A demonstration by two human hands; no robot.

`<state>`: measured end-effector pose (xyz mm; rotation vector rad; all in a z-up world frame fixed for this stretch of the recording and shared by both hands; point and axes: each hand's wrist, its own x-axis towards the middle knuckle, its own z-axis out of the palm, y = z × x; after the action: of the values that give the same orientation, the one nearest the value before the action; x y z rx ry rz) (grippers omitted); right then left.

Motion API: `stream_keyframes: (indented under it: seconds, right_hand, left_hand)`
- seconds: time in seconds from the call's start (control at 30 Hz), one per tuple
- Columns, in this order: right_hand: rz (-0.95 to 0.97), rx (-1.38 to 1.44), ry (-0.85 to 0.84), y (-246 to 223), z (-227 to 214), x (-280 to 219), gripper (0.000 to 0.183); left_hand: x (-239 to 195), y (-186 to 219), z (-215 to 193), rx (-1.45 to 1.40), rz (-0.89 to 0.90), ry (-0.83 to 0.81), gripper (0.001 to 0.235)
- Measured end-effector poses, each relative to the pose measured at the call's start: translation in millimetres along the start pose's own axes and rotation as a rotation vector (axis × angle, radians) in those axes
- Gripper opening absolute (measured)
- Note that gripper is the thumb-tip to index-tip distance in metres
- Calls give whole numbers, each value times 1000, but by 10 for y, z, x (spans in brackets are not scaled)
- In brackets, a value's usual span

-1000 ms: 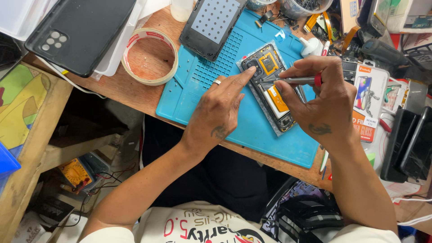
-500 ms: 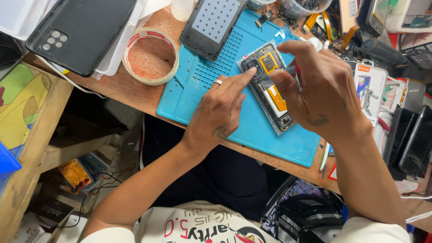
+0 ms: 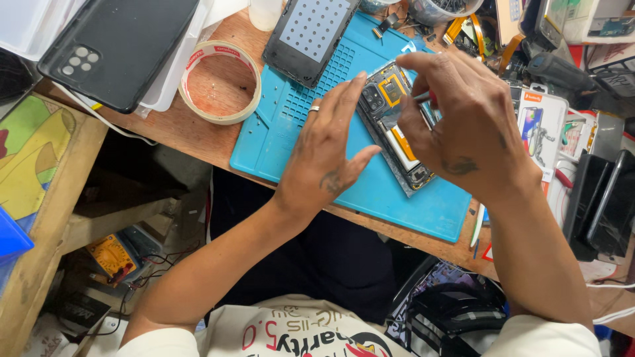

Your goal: The person uses a screwdriver to remove screws from a disassembled smartphone placed on a blue anti-static mat. Screws are collected and placed on the mat. The person continues to unscrew multiple fasteners from the phone's internal frame.

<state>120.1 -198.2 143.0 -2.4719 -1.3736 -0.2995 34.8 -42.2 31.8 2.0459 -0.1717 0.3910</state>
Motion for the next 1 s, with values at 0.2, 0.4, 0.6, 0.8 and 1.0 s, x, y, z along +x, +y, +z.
stream_keyframes:
  seconds: [0.2, 0.4, 0.6, 0.8, 1.0]
  right_hand:
    - [62, -21, -22, -76, -20, 29, 21]
    - [46, 16, 24, -37, 50, 10, 15]
    - [74, 34, 21, 13, 75, -81, 16]
    - [154, 19, -48, 26, 96, -102, 19]
    - [139, 182, -16, 11, 138, -127, 18]
  left_hand:
    - [111, 76, 110, 80, -68, -32, 107]
    - [118, 48, 176, 119, -70, 10, 111]
    - [100, 24, 170, 98, -42, 20, 111]
    - [110, 19, 188, 117, -39, 22, 110]
    - [106, 23, 188, 124, -53, 21, 110]
